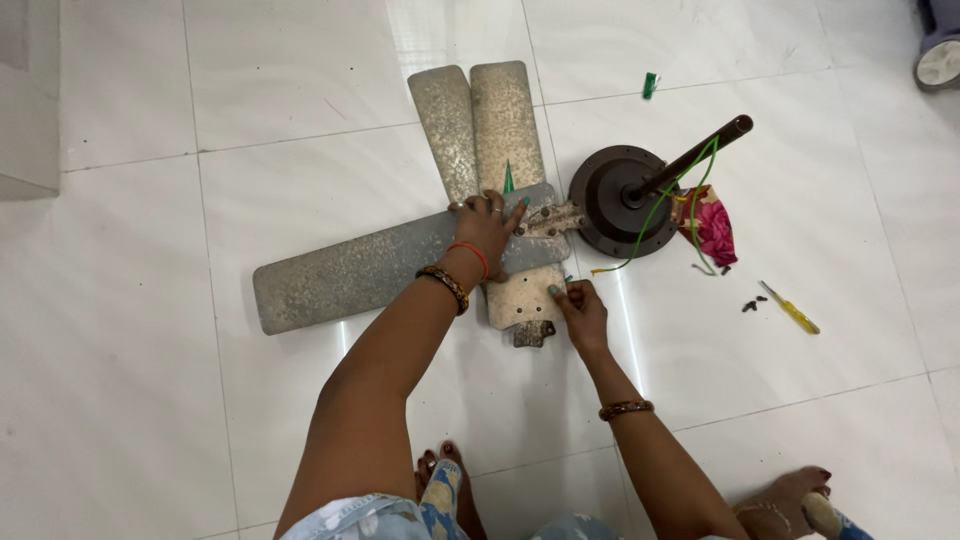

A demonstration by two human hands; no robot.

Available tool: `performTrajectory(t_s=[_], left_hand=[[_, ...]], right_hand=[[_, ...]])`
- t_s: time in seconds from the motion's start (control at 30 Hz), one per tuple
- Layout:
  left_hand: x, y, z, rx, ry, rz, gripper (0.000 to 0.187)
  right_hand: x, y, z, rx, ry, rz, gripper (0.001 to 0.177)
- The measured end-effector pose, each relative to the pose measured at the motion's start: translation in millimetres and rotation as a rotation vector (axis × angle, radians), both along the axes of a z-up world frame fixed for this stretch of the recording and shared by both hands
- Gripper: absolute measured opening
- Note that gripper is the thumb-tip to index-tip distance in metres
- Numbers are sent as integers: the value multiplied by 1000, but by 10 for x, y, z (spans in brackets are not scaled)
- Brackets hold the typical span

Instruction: The person assembles a ceiling fan by attaching fan blades to the motor housing on the floor. They align each blade and secure it using screws and a screwdriver, handling the components one at a time.

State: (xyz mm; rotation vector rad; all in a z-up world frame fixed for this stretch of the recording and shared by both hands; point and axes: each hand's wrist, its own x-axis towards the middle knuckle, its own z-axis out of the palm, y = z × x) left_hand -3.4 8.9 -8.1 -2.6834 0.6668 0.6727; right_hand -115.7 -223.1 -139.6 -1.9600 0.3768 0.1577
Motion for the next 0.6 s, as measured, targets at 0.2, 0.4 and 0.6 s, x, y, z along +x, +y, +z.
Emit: performTrajectory(t_s=[0.2, 0.4, 0.6], left_hand=[[-17, 40, 42, -4, 9, -10, 135], [30, 82, 68, -3, 5, -52, 129], [56, 150, -13, -26, -67, -124, 122]], right_hand=[[13, 59, 96, 211, 260, -65, 19], [-208, -223, 271, 360, 314, -132, 14], [-298, -895, 241, 257, 306, -49, 23]])
